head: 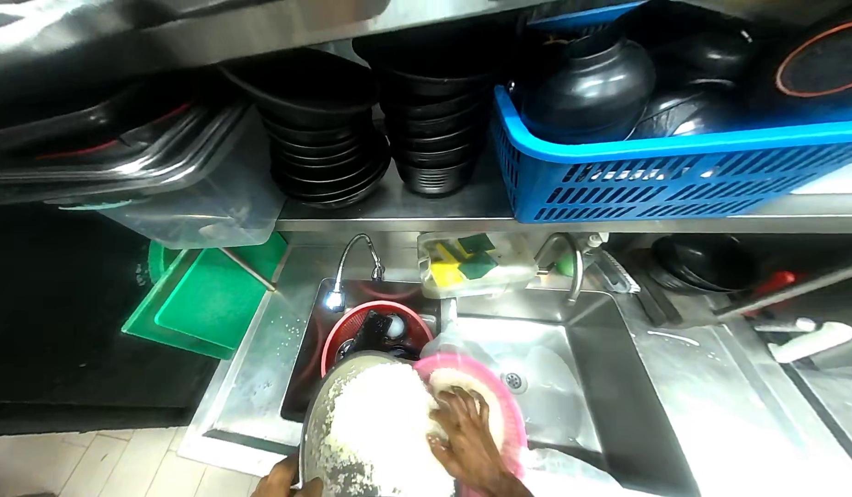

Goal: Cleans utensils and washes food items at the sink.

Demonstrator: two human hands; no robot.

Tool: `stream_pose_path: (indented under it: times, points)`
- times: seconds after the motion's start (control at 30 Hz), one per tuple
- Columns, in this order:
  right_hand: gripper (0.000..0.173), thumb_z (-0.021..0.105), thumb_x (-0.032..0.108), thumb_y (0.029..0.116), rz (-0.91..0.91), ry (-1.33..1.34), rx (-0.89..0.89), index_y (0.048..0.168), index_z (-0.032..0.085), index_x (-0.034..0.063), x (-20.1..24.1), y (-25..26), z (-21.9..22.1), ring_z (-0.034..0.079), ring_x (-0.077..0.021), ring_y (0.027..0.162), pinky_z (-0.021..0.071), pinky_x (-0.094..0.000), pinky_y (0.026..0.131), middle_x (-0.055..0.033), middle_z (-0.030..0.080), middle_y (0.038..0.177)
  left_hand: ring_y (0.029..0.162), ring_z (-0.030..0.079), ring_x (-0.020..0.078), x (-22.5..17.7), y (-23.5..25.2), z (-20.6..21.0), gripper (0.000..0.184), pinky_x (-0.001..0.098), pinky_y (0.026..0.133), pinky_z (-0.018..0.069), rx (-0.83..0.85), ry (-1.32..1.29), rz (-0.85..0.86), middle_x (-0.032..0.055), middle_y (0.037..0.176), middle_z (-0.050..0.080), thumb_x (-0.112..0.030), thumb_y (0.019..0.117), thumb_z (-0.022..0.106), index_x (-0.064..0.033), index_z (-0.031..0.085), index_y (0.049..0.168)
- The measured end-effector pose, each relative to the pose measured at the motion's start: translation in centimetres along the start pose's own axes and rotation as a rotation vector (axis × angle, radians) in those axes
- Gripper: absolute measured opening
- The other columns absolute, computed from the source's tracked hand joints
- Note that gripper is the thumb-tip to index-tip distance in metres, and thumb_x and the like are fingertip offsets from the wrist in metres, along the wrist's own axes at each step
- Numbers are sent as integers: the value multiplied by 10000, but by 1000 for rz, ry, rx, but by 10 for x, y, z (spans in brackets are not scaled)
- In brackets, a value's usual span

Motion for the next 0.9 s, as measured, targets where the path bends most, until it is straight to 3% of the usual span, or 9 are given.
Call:
stream_pose_path:
  times: [0.07,0.13,0.27,0.43,0.57,0.67,0.8,0.9]
  points:
    - [427,574,629,935,-53,93,18,1236,693,351,40,20,-14,429,-313,1456,320,-689,1142,-9,575,1478,820,748,279,-6,3,-2,427,546,755,617,5,53,29,141,987,750,-289,897,608,-36,670,1236]
    - [459,551,617,970,-162,190,46,1335,646,354,78,47,-21,375,-276,1502,304,-627,1202,-11,508,1553,823,750,262,-16,8,-1,447,543,763,617,11,105,64,119,984,756,-310,893,612,-53,667,1254]
    - [472,548,574,989,-297,263,31,1384,624,327,108,93,-7,391,-257,1493,310,-530,1236,-57,519,1537,942,741,278,-36,12,1,509,577,853,586,23,189,148,126,1055,752,-319,888,625,-69,643,1331]
    - [468,501,641,945,-245,48,131,1247,663,323,88,93,21,572,-291,1293,369,-589,1155,-46,671,1270,944,732,320,-47,6,-1,613,609,860,555,-11,281,204,141,1040,756,-342,884,630,-66,582,1429]
    - [479,509,612,934,-305,-41,332,1236,655,270,66,65,31,574,-336,1264,323,-663,1147,-58,670,1239,991,720,359,-46,-4,1,612,635,883,535,-70,283,164,164,1067,750,-327,903,606,-49,564,1446]
    - [430,572,613,895,-334,-70,298,1137,674,273,48,47,24,595,-323,1223,351,-672,1115,-34,679,1197,946,729,356,-44,-8,6,547,614,857,549,-183,243,187,177,1029,752,-269,906,588,-16,606,1390]
    - [406,576,614,873,-286,-89,237,1104,704,306,15,22,9,609,-287,1192,391,-645,1085,4,694,1140,878,727,412,-54,-17,8,490,639,807,544,-353,262,176,205,958,754,-177,895,578,4,649,1345]
    - [452,530,668,875,-218,-78,142,1111,723,333,6,10,-2,594,-269,1231,352,-640,1116,-2,689,1177,858,731,407,-59,-19,11,476,630,796,553,-451,225,175,205,955,756,-134,905,560,13,644,1350]
Point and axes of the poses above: each hand's wrist, its own y-axis towards the middle knuckle, its own z-axis out of the palm, x = y × z, the point moved 5 cm from there along y, towards the middle knuckle
